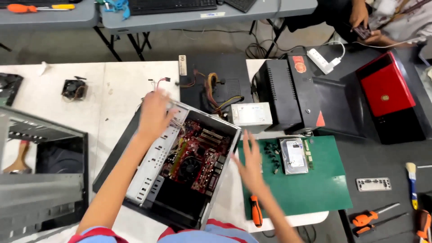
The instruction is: The person is disassembling a desktop computer by unscrewing and removing the power supply unit and the motherboard.
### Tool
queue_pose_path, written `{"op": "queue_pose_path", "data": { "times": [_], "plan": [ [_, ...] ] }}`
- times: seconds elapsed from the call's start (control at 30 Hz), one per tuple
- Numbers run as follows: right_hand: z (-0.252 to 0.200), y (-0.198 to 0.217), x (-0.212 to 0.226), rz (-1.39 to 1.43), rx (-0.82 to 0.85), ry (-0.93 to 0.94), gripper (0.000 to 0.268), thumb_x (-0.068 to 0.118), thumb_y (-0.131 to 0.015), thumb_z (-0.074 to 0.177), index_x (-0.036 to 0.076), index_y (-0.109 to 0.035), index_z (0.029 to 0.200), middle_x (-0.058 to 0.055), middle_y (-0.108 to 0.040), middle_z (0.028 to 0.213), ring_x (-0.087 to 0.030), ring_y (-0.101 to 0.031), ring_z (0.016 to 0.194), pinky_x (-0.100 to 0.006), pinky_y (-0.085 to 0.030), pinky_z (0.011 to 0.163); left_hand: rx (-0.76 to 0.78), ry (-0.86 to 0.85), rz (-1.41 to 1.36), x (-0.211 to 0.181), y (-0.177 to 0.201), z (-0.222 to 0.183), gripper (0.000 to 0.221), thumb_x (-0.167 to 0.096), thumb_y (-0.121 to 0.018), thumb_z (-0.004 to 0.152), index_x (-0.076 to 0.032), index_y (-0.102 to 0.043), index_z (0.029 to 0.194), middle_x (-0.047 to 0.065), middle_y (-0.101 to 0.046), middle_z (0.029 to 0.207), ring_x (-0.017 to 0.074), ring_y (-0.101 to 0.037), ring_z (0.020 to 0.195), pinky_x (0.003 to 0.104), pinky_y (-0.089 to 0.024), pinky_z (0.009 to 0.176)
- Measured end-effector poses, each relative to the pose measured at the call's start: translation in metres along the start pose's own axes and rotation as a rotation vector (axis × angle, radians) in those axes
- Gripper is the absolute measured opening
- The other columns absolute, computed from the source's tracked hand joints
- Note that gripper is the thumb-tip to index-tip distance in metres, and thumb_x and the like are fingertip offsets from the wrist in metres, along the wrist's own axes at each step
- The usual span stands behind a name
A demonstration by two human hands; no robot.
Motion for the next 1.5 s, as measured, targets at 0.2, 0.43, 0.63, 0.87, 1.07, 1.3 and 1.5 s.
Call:
{"op": "queue_pose_path", "data": {
  "times": [0.2, 0.43, 0.63, 0.87, 1.07, 1.3, 1.5],
  "plan": [
    [-0.130, -0.125, -0.026, 0.527, 0.047, -0.239, 0.123, 0.040, -0.093, 0.069, 0.012, -0.018, 0.162, -0.012, -0.035, 0.164, -0.024, -0.037, 0.149, -0.038, -0.040, 0.117, 0.477, 1.068, -0.477, 0.046, 0.075, -0.121, 0.100, -0.074, -0.034, 0.092, 0.001, -0.026, 0.158, 0.025, -0.031, 0.157, 0.0460, -0.041, 0.138, 0.060, -0.041, 0.106],
    [-0.136, -0.089, -0.021, 0.593, 0.179, -0.353, 0.119, 0.020, -0.093, 0.071, 0.000, -0.018, 0.162, -0.034, -0.022, 0.162, -0.055, -0.029, 0.146, -0.067, -0.052, 0.103, 0.396, 0.839, -0.102, 0.005, 0.102, -0.231, 0.059, -0.056, -0.050, 0.113, 0.001, -0.057, 0.127, 0.022, -0.071, 0.100, 0.0374, -0.073, 0.088, 0.049, -0.058, 0.076],
    [-0.142, -0.040, -0.019, 0.622, 0.151, -0.479, 0.115, 0.012, -0.094, 0.066, 0.003, -0.030, 0.160, -0.019, -0.039, 0.162, -0.038, -0.039, 0.148, -0.054, -0.051, 0.105, 0.325, 0.850, -0.036, -0.072, 0.131, -0.296, 0.060, -0.057, -0.051, 0.108, 0.000, -0.058, 0.125, 0.024, -0.071, 0.103, 0.0443, -0.073, 0.087, 0.056, -0.058, 0.077],
    [-0.160, -0.041, -0.019, 0.315, 0.093, -0.455, 0.090, 0.041, -0.074, 0.092, 0.010, -0.027, 0.163, -0.025, -0.042, 0.157, -0.041, -0.039, 0.146, -0.055, -0.035, 0.118, 0.229, 0.982, -0.025, -0.143, 0.156, -0.334, 0.047, -0.051, -0.056, 0.112, -0.004, -0.059, 0.113, 0.010, -0.063, 0.084, 0.0305, -0.072, 0.074, 0.043, -0.060, 0.066],
    [-0.165, -0.032, 0.002, 0.395, 0.088, -0.427, 0.058, 0.031, -0.041, 0.111, 0.002, -0.028, 0.160, -0.032, -0.036, 0.158, -0.047, -0.032, 0.147, -0.059, -0.027, 0.120, 0.260, 0.964, 0.097, -0.147, 0.161, -0.344, 0.050, -0.054, -0.050, 0.114, -0.005, -0.059, 0.115, 0.006, -0.062, 0.083, 0.0253, -0.072, 0.070, 0.040, -0.061, 0.062],
    [-0.199, -0.064, -0.137, -0.236, -0.099, -0.417, 0.021, 0.032, -0.057, 0.108, 0.016, -0.070, 0.114, -0.005, -0.068, 0.101, -0.028, -0.069, 0.095, -0.040, -0.058, 0.080, 0.288, 0.944, 0.137, -0.145, 0.154, -0.347, 0.049, -0.052, -0.051, 0.114, -0.004, -0.058, 0.117, 0.005, -0.061, 0.084, 0.0225, -0.072, 0.068, 0.038, -0.062, 0.060],
    [-0.223, -0.105, -0.132, -0.541, 0.062, -0.457, 0.056, 0.017, -0.066, 0.092, 0.019, -0.039, 0.142, -0.011, -0.061, 0.110, -0.035, -0.066, 0.103, -0.052, -0.060, 0.083, 0.289, 0.952, 0.041, -0.146, 0.158, -0.338, 0.049, -0.048, -0.044, 0.118, 0.000, -0.054, 0.119, 0.009, -0.056, 0.087, 0.0271, -0.071, 0.072, 0.041, -0.062, 0.061]
  ]
}}
Point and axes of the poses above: each hand's wrist, its own z-axis towards the middle knuckle, its own y-axis out of the back of the hand, x = y × z, the point moved 2 cm from there along z, towards the middle knuckle
